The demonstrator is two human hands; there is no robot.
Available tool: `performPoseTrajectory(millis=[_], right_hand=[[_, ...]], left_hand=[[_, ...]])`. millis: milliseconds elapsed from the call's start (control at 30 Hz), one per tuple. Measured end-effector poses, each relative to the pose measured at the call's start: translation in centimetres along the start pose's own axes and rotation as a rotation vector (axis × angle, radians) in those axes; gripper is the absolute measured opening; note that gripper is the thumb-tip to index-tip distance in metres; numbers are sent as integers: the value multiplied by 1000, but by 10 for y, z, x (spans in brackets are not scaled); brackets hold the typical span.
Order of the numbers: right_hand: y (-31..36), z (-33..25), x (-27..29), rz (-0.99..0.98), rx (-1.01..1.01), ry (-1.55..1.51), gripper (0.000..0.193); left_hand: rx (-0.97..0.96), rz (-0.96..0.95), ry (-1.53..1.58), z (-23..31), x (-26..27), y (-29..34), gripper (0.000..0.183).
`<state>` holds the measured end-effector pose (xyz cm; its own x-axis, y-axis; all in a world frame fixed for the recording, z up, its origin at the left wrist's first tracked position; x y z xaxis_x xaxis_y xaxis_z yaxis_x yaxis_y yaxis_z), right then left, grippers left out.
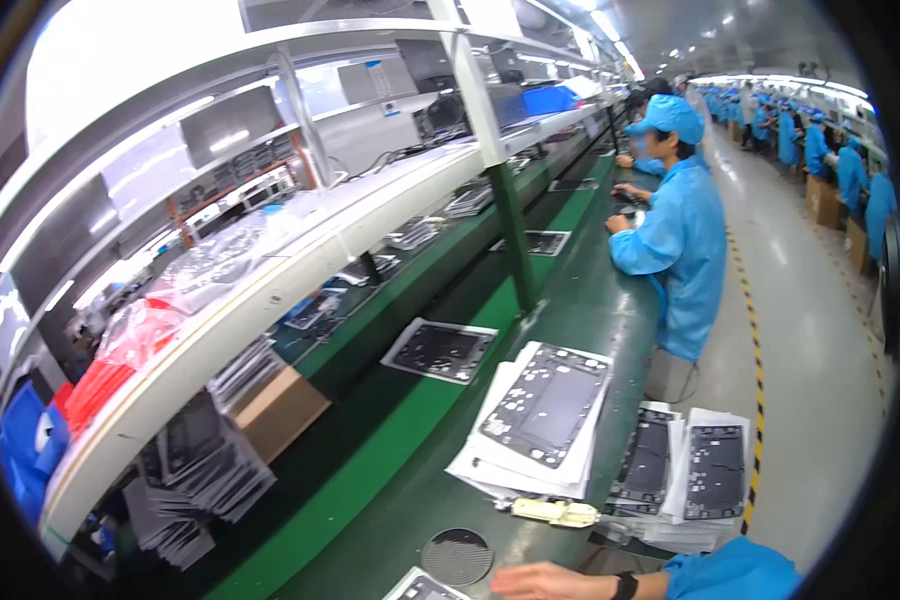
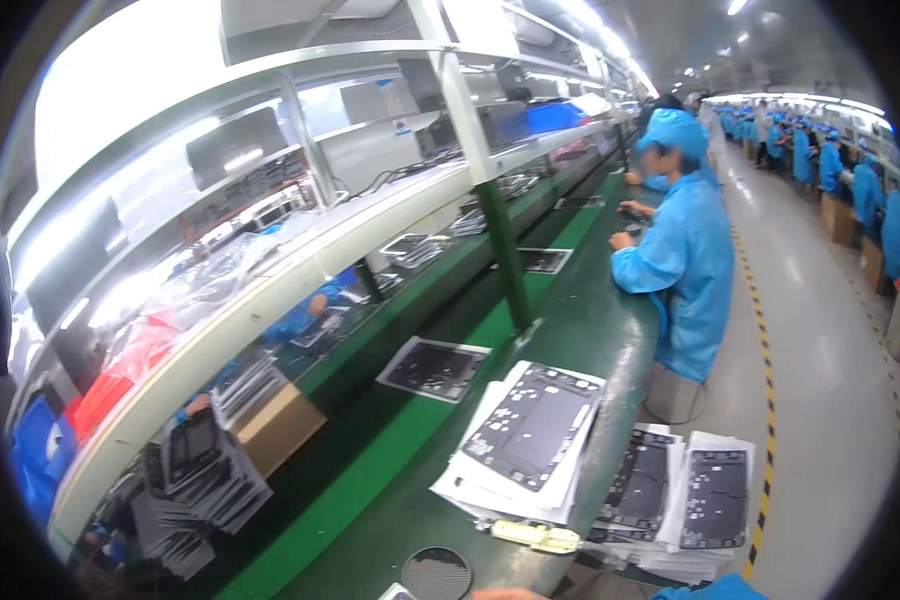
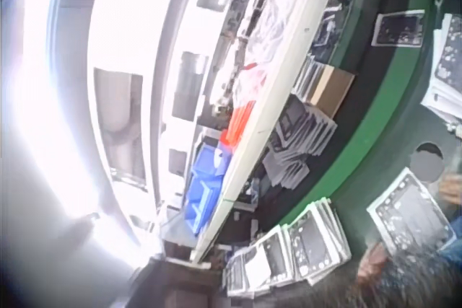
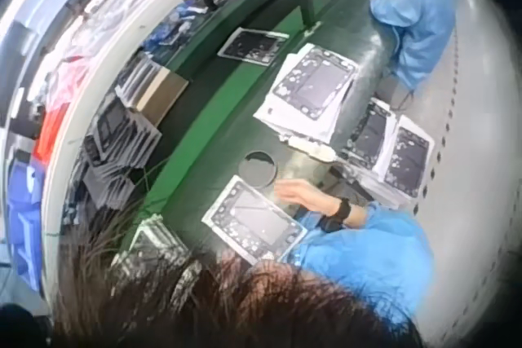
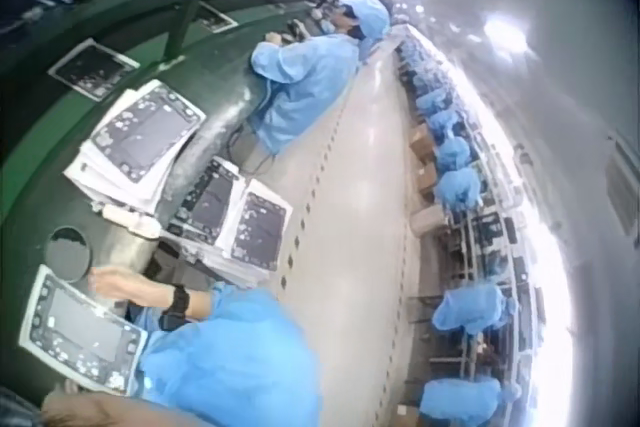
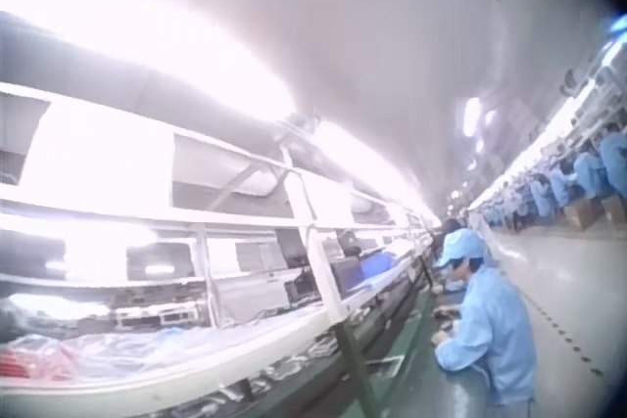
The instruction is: Assembling electronic panels and checking components on an industrial assembly line.
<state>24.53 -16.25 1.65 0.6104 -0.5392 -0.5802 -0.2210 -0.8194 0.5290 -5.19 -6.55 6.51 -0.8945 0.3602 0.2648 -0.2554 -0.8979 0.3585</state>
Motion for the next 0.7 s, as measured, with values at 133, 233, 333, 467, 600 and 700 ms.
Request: performPoseTrajectory(millis=[133,233,333,467,600,700], right_hand=[[10,16,-10,-230,-125,117,41],[-21,32,-6,-309,-15,218,49],[-41,43,-12,-391,43,358,53],[-45,23,-49,-490,81,532,54],[-53,0,-95,-565,223,672,47],[-68,-5,-115,-620,205,654,38]], left_hand=[[292,-30,383,-33,-3,25,34],[370,-64,405,-74,6,5,32],[217,59,323,-48,-7,12,30],[25,270,428,-35,4,13,37],[129,598,193,8,76,21,36],[2,658,267,37,151,38,28]])
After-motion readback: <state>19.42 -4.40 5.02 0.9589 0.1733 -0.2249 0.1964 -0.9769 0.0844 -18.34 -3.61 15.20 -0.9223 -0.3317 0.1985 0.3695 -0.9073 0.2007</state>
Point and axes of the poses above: each hand's wrist, its own y-axis away from the middle knuckle, its own x-axis out of the back of the hand, z = x × y, the point moved 4 cm from there along -y, towards the middle knuckle, and after that the axes turned 8 degrees about z, right-handed, at the moved point
